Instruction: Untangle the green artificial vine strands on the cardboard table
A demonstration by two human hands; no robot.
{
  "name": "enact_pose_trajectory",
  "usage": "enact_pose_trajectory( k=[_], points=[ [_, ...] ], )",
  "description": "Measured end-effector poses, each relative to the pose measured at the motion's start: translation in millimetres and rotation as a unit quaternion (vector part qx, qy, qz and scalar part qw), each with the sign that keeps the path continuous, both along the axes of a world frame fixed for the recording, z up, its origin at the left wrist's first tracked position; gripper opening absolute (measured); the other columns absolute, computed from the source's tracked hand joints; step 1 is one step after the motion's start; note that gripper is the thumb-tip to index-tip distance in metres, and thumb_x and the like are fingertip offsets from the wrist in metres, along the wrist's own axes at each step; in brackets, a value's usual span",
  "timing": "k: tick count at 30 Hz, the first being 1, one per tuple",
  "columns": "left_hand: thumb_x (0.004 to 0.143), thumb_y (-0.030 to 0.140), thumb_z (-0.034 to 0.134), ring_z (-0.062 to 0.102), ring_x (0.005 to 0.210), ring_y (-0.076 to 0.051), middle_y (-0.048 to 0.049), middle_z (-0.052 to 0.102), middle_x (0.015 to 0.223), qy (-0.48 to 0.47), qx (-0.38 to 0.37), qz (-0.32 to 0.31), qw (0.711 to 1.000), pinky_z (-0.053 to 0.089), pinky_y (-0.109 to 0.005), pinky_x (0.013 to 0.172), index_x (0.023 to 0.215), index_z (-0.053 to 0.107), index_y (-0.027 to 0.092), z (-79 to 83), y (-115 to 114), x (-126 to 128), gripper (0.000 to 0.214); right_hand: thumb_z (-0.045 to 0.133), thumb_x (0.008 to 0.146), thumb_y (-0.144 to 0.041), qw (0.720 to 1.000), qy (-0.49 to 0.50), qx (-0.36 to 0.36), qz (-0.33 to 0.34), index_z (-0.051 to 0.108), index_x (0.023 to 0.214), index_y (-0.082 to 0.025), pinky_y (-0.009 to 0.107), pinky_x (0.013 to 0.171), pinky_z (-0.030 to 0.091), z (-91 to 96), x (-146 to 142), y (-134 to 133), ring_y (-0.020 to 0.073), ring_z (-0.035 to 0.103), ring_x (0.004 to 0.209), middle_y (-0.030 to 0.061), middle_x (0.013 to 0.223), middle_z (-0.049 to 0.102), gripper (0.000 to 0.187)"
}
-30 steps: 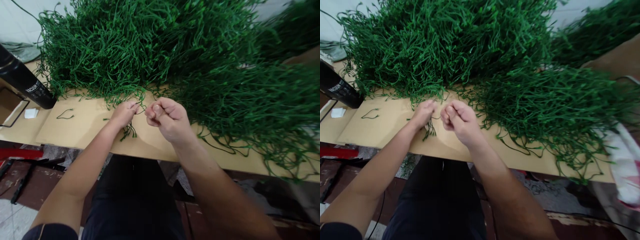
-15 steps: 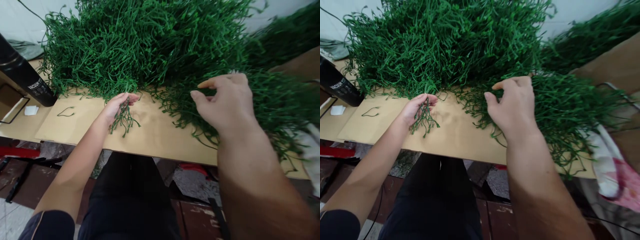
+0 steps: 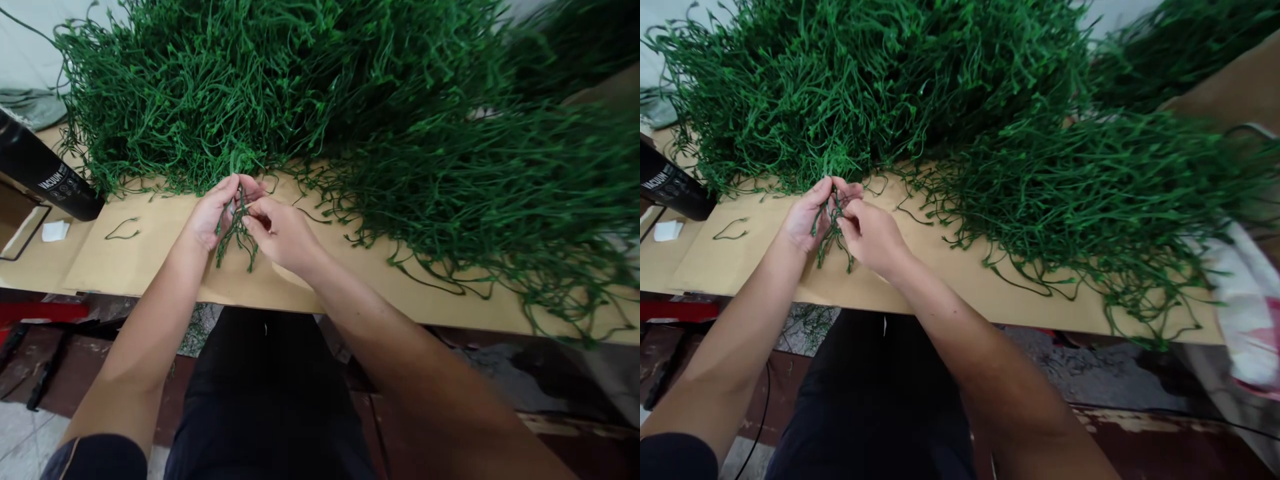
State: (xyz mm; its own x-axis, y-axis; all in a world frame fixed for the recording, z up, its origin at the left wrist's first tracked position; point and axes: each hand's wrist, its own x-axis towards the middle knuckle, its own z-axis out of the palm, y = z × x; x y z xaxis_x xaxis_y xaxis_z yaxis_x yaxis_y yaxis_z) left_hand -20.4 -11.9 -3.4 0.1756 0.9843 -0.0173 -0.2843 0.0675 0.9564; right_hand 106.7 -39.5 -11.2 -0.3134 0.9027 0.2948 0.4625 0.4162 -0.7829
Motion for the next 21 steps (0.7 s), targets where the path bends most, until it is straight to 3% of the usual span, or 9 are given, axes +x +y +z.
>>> enact_pose_trajectory(
  k=[4, 8, 10, 13, 14, 16, 19, 21],
  points=[
    [0.091, 0.026, 0.041, 0.063, 0.067, -0.007, 0.0015, 0.059, 0.066, -0.036, -0.028, 0.049, 0.998, 0.048, -0.017, 0.064, 0.071, 0.048, 0.015, -0.5, 3, 3, 0.024, 0.042, 0.082, -0.016, 0.998, 0.001, 0.036, 0.045, 0.032, 0.064, -0.020, 0.026, 0.059, 0.027, -0.3, 6, -2, 0.0103, 0.034, 0.058, -0.0023, 0.061, 0.038, 0.021],
    [0.091, 0.021, 0.040, 0.047, 0.041, -0.003, 0.0068, 0.040, 0.045, -0.069, -0.069, 0.085, 0.992, 0.037, -0.013, 0.044, 0.065, 0.043, 0.017, -2.9, 6, 2, 0.026, 0.039, 0.080, -0.013, 0.996, -0.036, 0.069, 0.043, 0.030, 0.064, -0.021, 0.027, 0.062, 0.028, -6.9, -1, -19, 0.0127, 0.036, 0.063, 0.0001, 0.063, 0.040, 0.020],
    [0.092, 0.017, 0.037, 0.036, 0.033, -0.002, 0.0086, 0.031, 0.041, -0.095, -0.090, 0.127, 0.983, 0.031, -0.014, 0.039, 0.063, 0.041, 0.018, -2.3, 8, -5, 0.029, 0.039, 0.077, -0.010, 0.987, -0.050, 0.099, 0.114, 0.035, 0.065, -0.020, 0.027, 0.063, 0.031, -8.6, -9, -38, 0.0135, 0.038, 0.065, 0.0019, 0.065, 0.044, 0.016],
    [0.093, 0.019, 0.035, 0.028, 0.029, -0.002, 0.0098, 0.027, 0.039, -0.142, -0.093, 0.213, 0.962, 0.026, -0.014, 0.035, 0.063, 0.039, 0.018, 0.1, 13, -21, 0.030, 0.041, 0.074, -0.006, 0.938, -0.081, 0.185, 0.282, 0.049, 0.069, -0.017, 0.027, 0.065, 0.034, -2.1, -16, -70, 0.0145, 0.040, 0.066, 0.0038, 0.067, 0.053, 0.014],
    [0.093, 0.021, 0.035, 0.030, 0.030, -0.002, 0.0098, 0.028, 0.039, -0.153, -0.091, 0.217, 0.960, 0.027, -0.014, 0.035, 0.063, 0.039, 0.018, 0.6, 14, -26, 0.030, 0.041, 0.075, -0.006, 0.925, -0.088, 0.210, 0.305, 0.052, 0.071, -0.016, 0.028, 0.065, 0.034, 2.7, -15, -76, 0.0147, 0.041, 0.067, 0.0038, 0.067, 0.054, 0.015],
    [0.093, 0.024, 0.035, 0.038, 0.033, -0.003, 0.0087, 0.034, 0.040, -0.156, -0.087, 0.191, 0.965, 0.033, -0.015, 0.038, 0.065, 0.042, 0.018, 0.2, 14, -31, 0.030, 0.040, 0.080, -0.008, 0.934, -0.100, 0.219, 0.263, 0.055, 0.072, -0.016, 0.028, 0.064, 0.034, 13.9, -6, -76, 0.0149, 0.042, 0.067, 0.0042, 0.067, 0.055, 0.019],
    [0.093, 0.026, 0.035, 0.055, 0.044, -0.006, 0.0048, 0.049, 0.047, -0.137, -0.089, 0.139, 0.977, 0.042, -0.016, 0.045, 0.067, 0.046, 0.018, -2.2, 12, -28, 0.030, 0.040, 0.085, -0.017, 0.977, -0.122, 0.165, 0.057, 0.054, 0.069, -0.017, 0.029, 0.063, 0.034, 25.6, 26, -47, 0.0151, 0.045, 0.066, 0.0051, 0.068, 0.053, 0.021],
    [0.093, 0.027, 0.035, 0.061, 0.053, -0.008, 0.0027, 0.056, 0.053, -0.131, -0.096, 0.131, 0.978, 0.047, -0.017, 0.050, 0.069, 0.049, 0.017, -3.1, 12, -22, 0.029, 0.044, 0.085, -0.023, 0.974, -0.148, 0.153, -0.083, 0.053, 0.067, -0.018, 0.031, 0.064, 0.034, 24.6, 54, -21, 0.0165, 0.046, 0.067, 0.0052, 0.067, 0.052, 0.020]
  ],
)
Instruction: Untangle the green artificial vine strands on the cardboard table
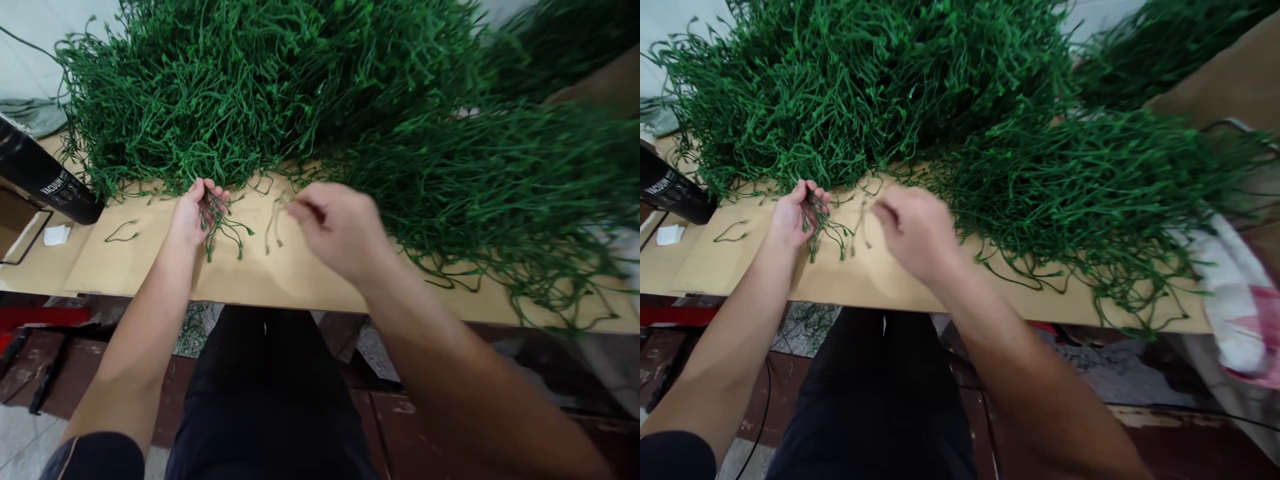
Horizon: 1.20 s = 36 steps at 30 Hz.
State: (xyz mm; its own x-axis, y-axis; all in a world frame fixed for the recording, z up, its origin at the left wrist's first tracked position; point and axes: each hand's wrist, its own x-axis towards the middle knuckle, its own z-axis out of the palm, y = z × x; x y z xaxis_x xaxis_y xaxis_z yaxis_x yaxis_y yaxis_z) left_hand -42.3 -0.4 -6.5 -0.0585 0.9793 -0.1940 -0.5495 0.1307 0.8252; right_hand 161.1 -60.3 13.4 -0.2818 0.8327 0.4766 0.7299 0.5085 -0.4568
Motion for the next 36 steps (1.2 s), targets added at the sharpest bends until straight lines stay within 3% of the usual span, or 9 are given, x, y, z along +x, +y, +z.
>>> enact_pose_trajectory(
  k=[3, 6, 11, 16, 23, 27, 32, 36],
  points=[
    [0.093, 0.028, 0.036, 0.066, 0.065, -0.010, 0.0008, 0.060, 0.057, 0.000, -0.020, -0.007, 1.000, 0.053, -0.021, 0.064, 0.075, 0.054, 0.016, 0.9, 0, 7, 0.029, 0.049, 0.082, -0.029, 0.991, -0.027, 0.048, -0.122, 0.058, 0.072, -0.019, 0.037, 0.071, 0.037, -13.0, 36, 28, 0.0216, 0.049, 0.076, 0.0083, 0.073, 0.055, 0.016],
    [0.093, 0.030, 0.035, 0.069, 0.081, -0.014, -0.0016, 0.065, 0.066, 0.007, -0.026, -0.027, 0.999, 0.055, -0.026, 0.079, 0.083, 0.058, 0.015, 1.6, 0, 12, 0.029, 0.050, 0.082, -0.036, 0.983, -0.042, 0.080, -0.161, 0.062, 0.085, -0.017, 0.043, 0.077, 0.037, -27.2, 41, 33, 0.0276, 0.049, 0.091, 0.0136, 0.089, 0.059, 0.022],
    [0.092, 0.033, 0.036, 0.064, 0.105, -0.018, -0.0059, 0.070, 0.084, 0.038, -0.022, -0.068, 0.997, 0.049, -0.034, 0.095, 0.092, 0.060, 0.013, -3.0, -1, 17, 0.031, 0.048, 0.085, -0.037, 0.997, -0.047, 0.009, -0.053, 0.064, 0.088, -0.014, 0.040, 0.083, 0.038, -28.6, -15, 22, 0.0248, 0.051, 0.092, 0.0125, 0.090, 0.062, 0.028],
    [0.092, 0.032, 0.036, 0.059, 0.113, -0.019, -0.0094, 0.071, 0.095, 0.033, 0.001, -0.088, 0.996, 0.044, -0.036, 0.102, 0.093, 0.061, 0.011, -6.1, -2, 18, 0.033, 0.051, 0.085, -0.033, 0.992, -0.074, -0.106, -0.003, 0.061, 0.079, -0.014, 0.031, 0.070, 0.035, -19.3, -54, 23, 0.0185, 0.050, 0.077, 0.0088, 0.080, 0.060, 0.023],
    [0.092, 0.033, 0.036, 0.056, 0.118, -0.020, -0.0085, 0.070, 0.102, 0.038, -0.014, -0.116, 0.992, 0.042, -0.037, 0.104, 0.093, 0.062, 0.012, -4.8, -2, 20, 0.033, 0.050, 0.081, -0.020, 0.983, 0.058, -0.168, 0.039, 0.044, 0.061, -0.017, 0.026, 0.057, 0.024, -26.8, -44, 27, 0.0082, 0.033, 0.055, -0.0021, 0.058, 0.044, 0.021],
    [0.091, 0.031, 0.040, 0.059, 0.113, -0.018, -0.0056, 0.071, 0.093, 0.055, -0.006, -0.076, 0.996, 0.044, -0.035, 0.101, 0.082, 0.059, 0.014, -8.9, 0, 19, 0.027, 0.049, 0.080, -0.021, 0.968, 0.126, -0.206, 0.062, 0.042, 0.061, -0.018, 0.025, 0.054, 0.023, -32.8, -40, 23, 0.0077, 0.032, 0.052, -0.0042, 0.053, 0.038, 0.021],
    [0.091, 0.029, 0.040, 0.068, 0.091, -0.014, -0.0019, 0.068, 0.071, 0.076, -0.025, -0.050, 0.996, 0.052, -0.028, 0.086, 0.071, 0.051, 0.016, -6.8, -3, 23, 0.026, 0.043, 0.079, -0.016, 0.965, 0.133, -0.175, 0.145, 0.036, 0.060, -0.018, 0.025, 0.057, 0.026, -33.7, -40, 14, 0.0089, 0.033, 0.057, -0.0032, 0.057, 0.036, 0.020],
    [0.092, 0.030, 0.038, 0.068, 0.079, -0.013, -0.0007, 0.065, 0.062, 0.076, -0.047, -0.025, 0.996, 0.054, -0.025, 0.076, 0.070, 0.050, 0.017, -4.4, 0, 22, 0.028, 0.041, 0.079, -0.013, 0.957, 0.113, -0.159, 0.214, 0.033, 0.061, -0.019, 0.025, 0.061, 0.031, -26.0, -42, -9, 0.0109, 0.038, 0.062, -0.0010, 0.062, 0.040, 0.020]
  ],
)
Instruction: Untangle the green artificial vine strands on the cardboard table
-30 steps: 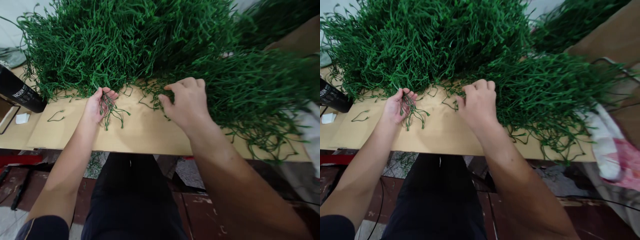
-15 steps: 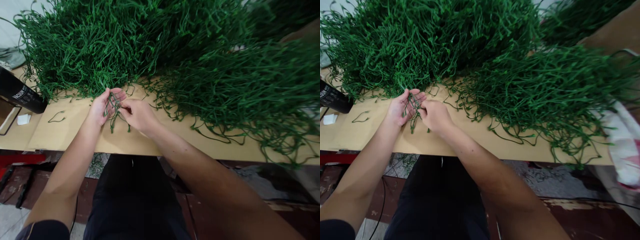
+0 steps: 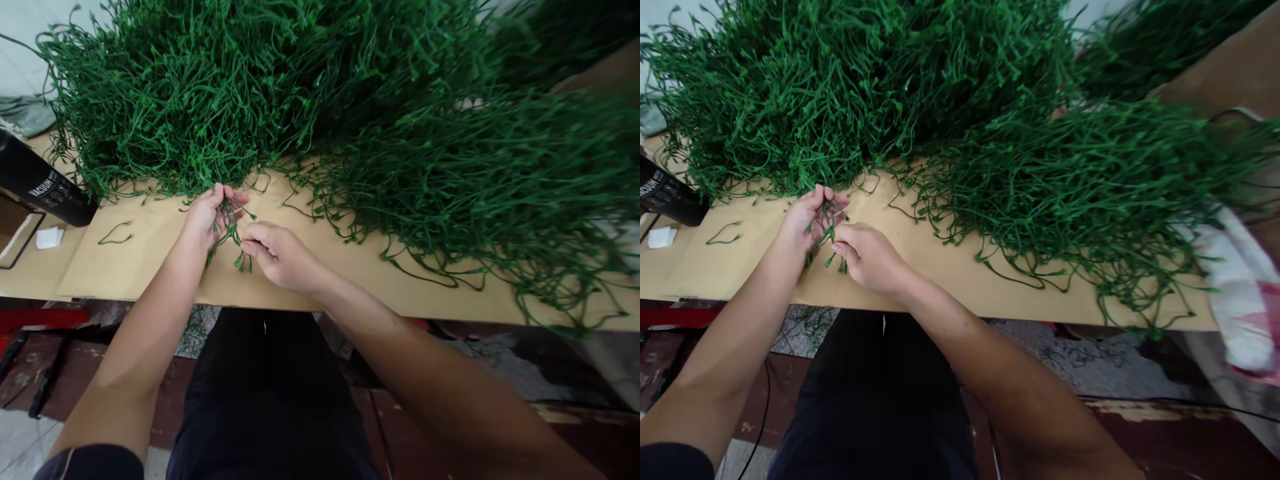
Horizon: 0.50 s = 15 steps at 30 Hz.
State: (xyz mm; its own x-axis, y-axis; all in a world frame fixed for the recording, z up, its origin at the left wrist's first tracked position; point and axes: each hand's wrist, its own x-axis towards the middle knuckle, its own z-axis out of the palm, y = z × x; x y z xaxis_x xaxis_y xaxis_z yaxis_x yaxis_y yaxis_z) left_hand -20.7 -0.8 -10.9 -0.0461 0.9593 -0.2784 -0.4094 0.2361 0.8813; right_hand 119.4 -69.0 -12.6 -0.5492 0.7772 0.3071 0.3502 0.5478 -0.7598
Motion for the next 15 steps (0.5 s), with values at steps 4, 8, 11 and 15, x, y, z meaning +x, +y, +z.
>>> enact_pose_trajectory(
  k=[4, 8, 11, 15],
  points=[
    [0.093, 0.031, 0.034, 0.069, 0.081, -0.012, 0.0002, 0.064, 0.059, -0.044, 0.008, 0.070, 0.997, 0.054, -0.025, 0.078, 0.068, 0.048, 0.018, -1.2, 7, -13, 0.032, 0.040, 0.084, -0.014, 0.985, -0.060, 0.049, 0.152, 0.041, 0.062, -0.018, 0.026, 0.065, 0.035, 15.3, 7, -28, 0.0125, 0.042, 0.066, 0.0016, 0.062, 0.048, 0.023],
    [0.092, 0.031, 0.037, 0.067, 0.096, -0.015, -0.0050, 0.071, 0.078, -0.050, 0.015, 0.007, 0.999, 0.051, -0.030, 0.089, 0.075, 0.055, 0.015, -1.0, 3, -17, 0.029, 0.043, 0.084, -0.019, 0.987, -0.118, 0.087, -0.066, 0.048, 0.063, -0.018, 0.030, 0.064, 0.036, 23.3, 42, -10, 0.0151, 0.046, 0.067, 0.0040, 0.065, 0.052, 0.021],
    [0.092, 0.029, 0.036, 0.064, 0.105, -0.017, -0.0085, 0.072, 0.092, -0.046, 0.020, -0.039, 0.998, 0.048, -0.032, 0.095, 0.084, 0.060, 0.012, 1.0, -2, -12, 0.030, 0.049, 0.079, -0.023, 0.926, -0.183, 0.136, -0.300, 0.057, 0.069, -0.018, 0.039, 0.073, 0.037, 20.5, 75, 22, 0.0223, 0.049, 0.078, 0.0082, 0.072, 0.054, 0.014],
    [0.091, 0.031, 0.037, 0.061, 0.110, -0.018, -0.0101, 0.071, 0.102, -0.041, 0.018, -0.085, 0.995, 0.047, -0.031, 0.097, 0.095, 0.063, 0.011, 2.0, -3, -6, 0.033, 0.053, 0.079, -0.033, 0.883, -0.171, 0.211, -0.382, 0.063, 0.084, -0.016, 0.045, 0.081, 0.036, 14.1, 79, 42, 0.0295, 0.046, 0.097, 0.0150, 0.091, 0.057, 0.021]
  ],
)
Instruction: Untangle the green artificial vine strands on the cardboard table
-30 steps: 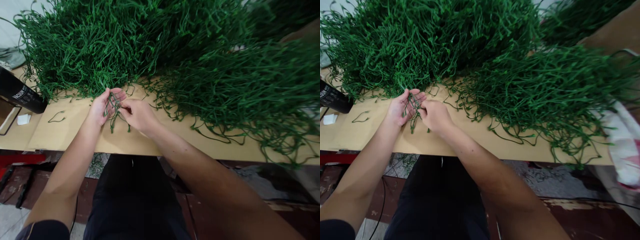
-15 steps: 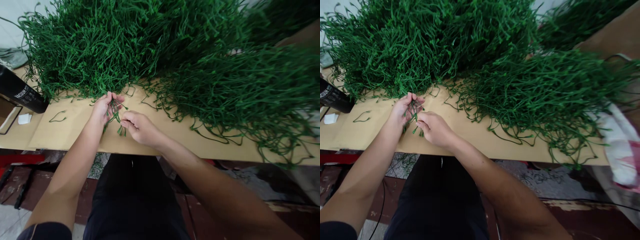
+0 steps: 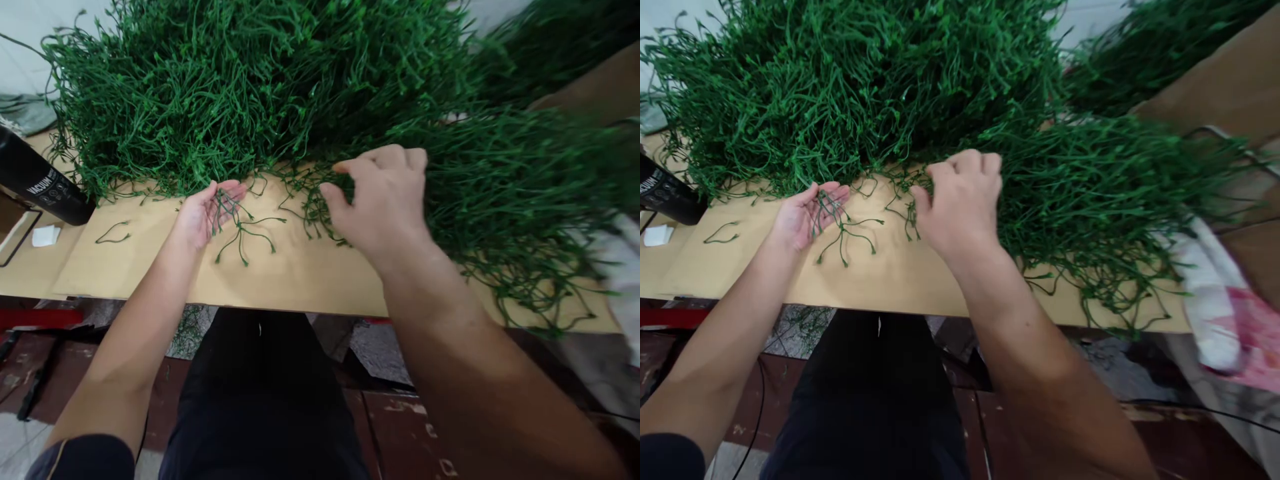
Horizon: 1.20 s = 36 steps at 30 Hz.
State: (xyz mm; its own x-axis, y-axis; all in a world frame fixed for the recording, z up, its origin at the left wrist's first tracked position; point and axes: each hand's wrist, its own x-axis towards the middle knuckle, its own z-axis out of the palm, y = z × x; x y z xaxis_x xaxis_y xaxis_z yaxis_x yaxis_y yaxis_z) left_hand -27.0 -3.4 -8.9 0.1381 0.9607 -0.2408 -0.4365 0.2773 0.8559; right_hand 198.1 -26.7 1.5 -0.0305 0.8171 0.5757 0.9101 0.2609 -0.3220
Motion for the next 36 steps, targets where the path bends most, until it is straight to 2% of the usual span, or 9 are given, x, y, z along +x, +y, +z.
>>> enact_pose_trajectory(
  k=[3, 5, 8, 15, 20, 26, 32, 34, 36],
  points=[
    [0.090, 0.031, 0.038, 0.061, 0.112, -0.018, -0.0109, 0.071, 0.104, 0.004, -0.002, -0.014, 1.000, 0.048, -0.030, 0.096, 0.099, 0.064, 0.011, -0.6, 2, 4, 0.034, 0.048, 0.083, -0.035, 0.994, 0.022, -0.036, 0.103, 0.063, 0.079, -0.017, 0.039, 0.076, 0.037, -2.8, -33, 2, 0.0229, 0.049, 0.085, 0.0110, 0.083, 0.059, 0.024],
    [0.090, 0.031, 0.039, 0.062, 0.110, -0.018, -0.0115, 0.071, 0.104, 0.008, -0.002, -0.016, 1.000, 0.048, -0.029, 0.095, 0.099, 0.064, 0.010, -0.7, 2, 6, 0.034, 0.047, 0.084, -0.033, 0.977, 0.037, -0.125, 0.166, 0.061, 0.071, -0.017, 0.033, 0.069, 0.036, -3.6, -58, 6, 0.0170, 0.048, 0.071, 0.0062, 0.070, 0.056, 0.024],
    [0.091, 0.030, 0.039, 0.063, 0.106, -0.017, -0.0112, 0.071, 0.102, 0.014, -0.007, -0.007, 1.000, 0.050, -0.028, 0.092, 0.099, 0.064, 0.011, -1.1, 2, 7, 0.033, 0.049, 0.083, -0.027, 0.949, 0.079, -0.232, 0.197, 0.057, 0.066, -0.016, 0.028, 0.060, 0.030, -5.4, -82, 13, 0.0111, 0.040, 0.059, 0.0008, 0.062, 0.050, 0.022],
    [0.089, 0.029, 0.045, 0.066, 0.101, -0.017, -0.0101, 0.072, 0.094, 0.011, -0.009, 0.006, 1.000, 0.051, -0.030, 0.090, 0.085, 0.063, 0.011, -5.0, 5, 7, 0.026, 0.044, 0.082, -0.017, 0.922, 0.150, -0.244, 0.261, 0.045, 0.062, -0.017, 0.025, 0.057, 0.026, -12.3, -75, 13, 0.0090, 0.036, 0.057, -0.0029, 0.058, 0.040, 0.021],
    [0.088, 0.023, 0.045, 0.069, 0.087, -0.016, -0.0042, 0.070, 0.070, 0.055, 0.006, 0.035, 0.998, 0.054, -0.024, 0.076, 0.063, 0.054, 0.015, -4.4, 0, 12, 0.028, 0.041, 0.081, -0.012, 0.904, 0.133, -0.253, 0.318, 0.034, 0.061, -0.019, 0.025, 0.058, 0.027, -7.4, -81, 0, 0.0089, 0.035, 0.059, -0.0027, 0.062, 0.038, 0.022],
    [0.087, 0.023, 0.046, 0.069, 0.082, -0.016, -0.0031, 0.067, 0.065, 0.090, -0.006, 0.034, 0.995, 0.053, -0.024, 0.072, 0.060, 0.051, 0.016, -4.1, -2, 21, 0.028, 0.038, 0.082, -0.014, 0.887, 0.154, -0.249, 0.358, 0.030, 0.060, -0.020, 0.024, 0.057, 0.027, -11.3, -73, -8, 0.0089, 0.031, 0.058, -0.0040, 0.060, 0.033, 0.024],
    [0.092, 0.028, 0.036, 0.069, 0.076, -0.014, 0.0009, 0.059, 0.053, 0.017, -0.030, 0.171, 0.985, 0.054, -0.030, 0.079, 0.062, 0.043, 0.017, -3.4, 15, -3, 0.032, 0.042, 0.083, -0.013, 0.800, 0.028, -0.273, 0.533, 0.034, 0.060, -0.019, 0.026, 0.066, 0.035, 5.1, -74, -59, 0.0115, 0.039, 0.067, 0.0003, 0.065, 0.043, 0.025],
    [0.091, 0.027, 0.038, 0.069, 0.080, -0.014, -0.0008, 0.063, 0.058, 0.023, -0.018, 0.138, 0.990, 0.053, -0.031, 0.083, 0.064, 0.045, 0.016, -3.2, 13, -9, 0.030, 0.041, 0.084, -0.015, 0.830, 0.031, -0.245, 0.500, 0.035, 0.060, -0.019, 0.026, 0.066, 0.036, 12.7, -67, -63, 0.0117, 0.041, 0.067, 0.0008, 0.064, 0.045, 0.025],
    [0.091, 0.027, 0.041, 0.069, 0.086, -0.015, -0.0036, 0.068, 0.067, 0.029, -0.005, 0.089, 0.996, 0.051, -0.032, 0.088, 0.067, 0.050, 0.015, -3.2, 9, -10, 0.028, 0.039, 0.085, -0.018, 0.895, 0.062, -0.217, 0.385, 0.038, 0.061, -0.019, 0.026, 0.061, 0.035, 18.8, -51, -52, 0.0115, 0.042, 0.062, 0.0005, 0.062, 0.045, 0.023]
  ],
)
